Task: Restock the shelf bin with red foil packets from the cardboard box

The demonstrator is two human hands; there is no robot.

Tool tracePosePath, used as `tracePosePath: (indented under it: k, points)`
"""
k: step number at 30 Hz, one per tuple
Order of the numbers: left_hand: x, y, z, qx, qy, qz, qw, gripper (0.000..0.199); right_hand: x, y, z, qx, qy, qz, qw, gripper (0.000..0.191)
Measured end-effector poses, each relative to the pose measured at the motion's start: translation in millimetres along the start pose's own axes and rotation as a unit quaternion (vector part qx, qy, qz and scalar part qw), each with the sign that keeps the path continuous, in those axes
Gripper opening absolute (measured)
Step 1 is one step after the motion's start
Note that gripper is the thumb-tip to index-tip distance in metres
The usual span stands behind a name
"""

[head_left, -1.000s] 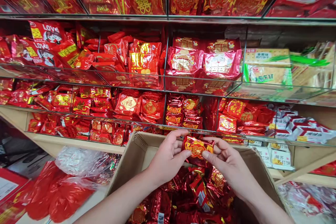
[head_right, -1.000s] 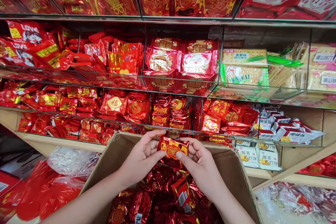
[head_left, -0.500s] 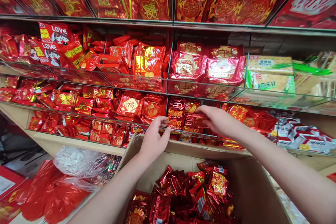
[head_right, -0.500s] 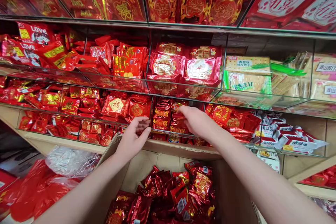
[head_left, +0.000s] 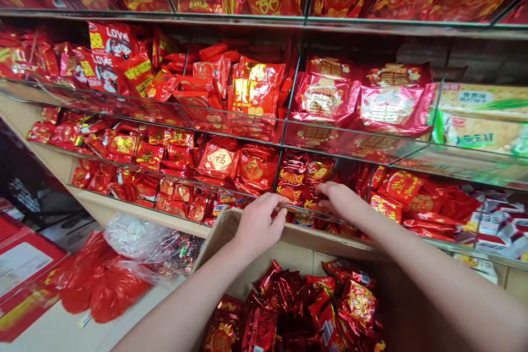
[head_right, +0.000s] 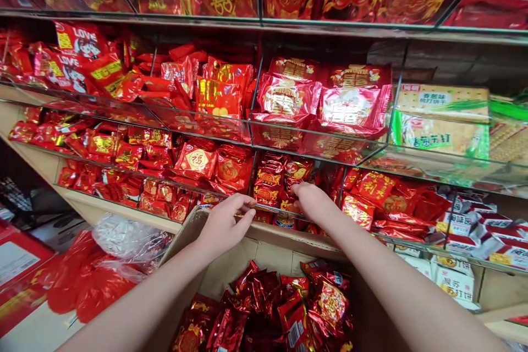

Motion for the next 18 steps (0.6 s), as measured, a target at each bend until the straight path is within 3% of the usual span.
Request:
tracePosePath:
  k: [2, 8, 18]
  points:
    - [2.8, -2, 0, 0.004, 0.013, 0.037, 0.999, 0.017, 2, 1, 1, -0.027, -0.019, 0.018, 0.999, 0.013]
    - [5.8, -9, -2, 0.031, 0.036, 0.091, 0.995, 0.016, 5, -5, -1, -0.001, -0.043, 0.029, 0.999, 0.015]
    - [9.6, -13, -3, 0.048, 0.017, 0.121, 0.991, 0.021, 7, 7, -21, -0.010, -0.066, 0.087, 0.994, 0.033]
Point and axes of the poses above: each hand's wrist, its own z-axis towards the middle knuckle, its own x-axis out of the palm, y = z × x, the point moved 8 cm from there along z, towards the middle knuckle, and after that the axes turned 3 degrees about y, right-handed, at the moved point
